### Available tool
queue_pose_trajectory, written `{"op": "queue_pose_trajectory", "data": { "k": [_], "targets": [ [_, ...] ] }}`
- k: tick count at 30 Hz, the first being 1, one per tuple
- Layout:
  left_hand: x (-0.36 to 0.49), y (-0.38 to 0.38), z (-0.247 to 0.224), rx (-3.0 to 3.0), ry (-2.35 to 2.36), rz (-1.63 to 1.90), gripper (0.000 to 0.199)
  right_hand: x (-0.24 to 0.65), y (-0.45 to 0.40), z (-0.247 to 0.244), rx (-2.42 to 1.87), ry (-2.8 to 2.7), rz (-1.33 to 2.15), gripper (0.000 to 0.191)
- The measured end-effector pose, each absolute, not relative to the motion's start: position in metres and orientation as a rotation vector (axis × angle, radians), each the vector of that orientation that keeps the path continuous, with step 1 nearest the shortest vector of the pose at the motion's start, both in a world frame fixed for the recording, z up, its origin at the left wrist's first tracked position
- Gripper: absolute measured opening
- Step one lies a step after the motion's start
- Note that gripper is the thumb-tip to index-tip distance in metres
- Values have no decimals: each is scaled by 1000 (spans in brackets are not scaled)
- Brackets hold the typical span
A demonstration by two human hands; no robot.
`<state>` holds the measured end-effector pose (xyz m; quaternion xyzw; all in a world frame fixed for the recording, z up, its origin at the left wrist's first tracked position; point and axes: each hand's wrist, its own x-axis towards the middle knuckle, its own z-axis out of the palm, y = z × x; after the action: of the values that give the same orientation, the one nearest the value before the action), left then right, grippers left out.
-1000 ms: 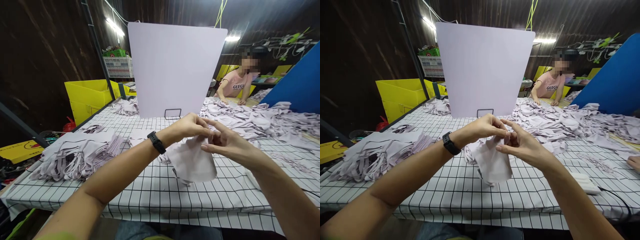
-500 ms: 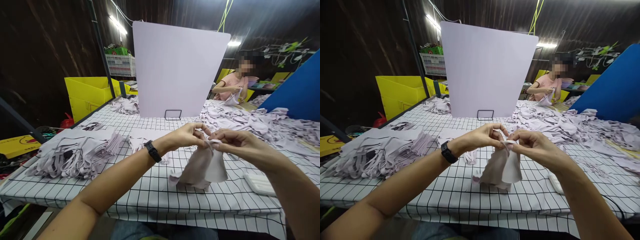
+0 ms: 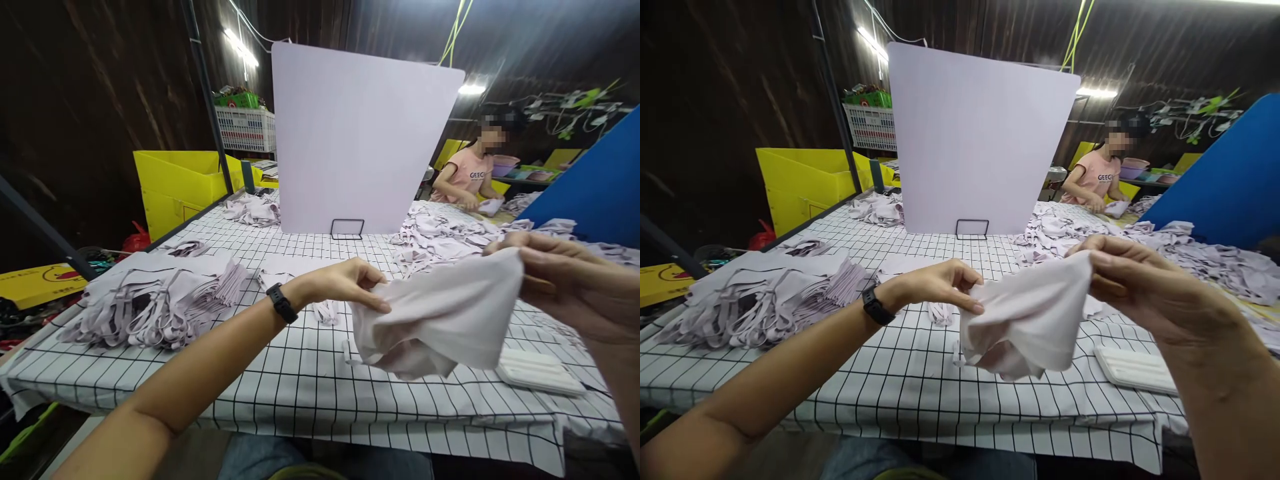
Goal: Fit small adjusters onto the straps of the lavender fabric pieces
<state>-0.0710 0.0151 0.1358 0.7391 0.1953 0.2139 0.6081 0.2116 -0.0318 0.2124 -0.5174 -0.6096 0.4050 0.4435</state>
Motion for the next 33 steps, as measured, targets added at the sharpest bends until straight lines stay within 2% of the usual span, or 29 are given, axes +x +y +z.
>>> {"op": "queue_pose_trajectory", "data": {
  "k": [7,13,18,28,33],
  "targets": [
    [-117,26,147,1874,669,584,34,249,-37,222,-1361,-1245,971,56],
    [-132,25,182,2079,760,710,33,276,-40,213,-1502,-1571,873,53],
    [-134,19,202,2203,745,780,30,296,-46,211,-1385,-1652,827,44],
    [-128,16,226,1969,677,1118,17,304,-62,220,-1533,-1568,446,42],
    [-122,16,234,1846,688,1219,12,321,-57,222,-1555,-1570,277,53]
  ]
}}
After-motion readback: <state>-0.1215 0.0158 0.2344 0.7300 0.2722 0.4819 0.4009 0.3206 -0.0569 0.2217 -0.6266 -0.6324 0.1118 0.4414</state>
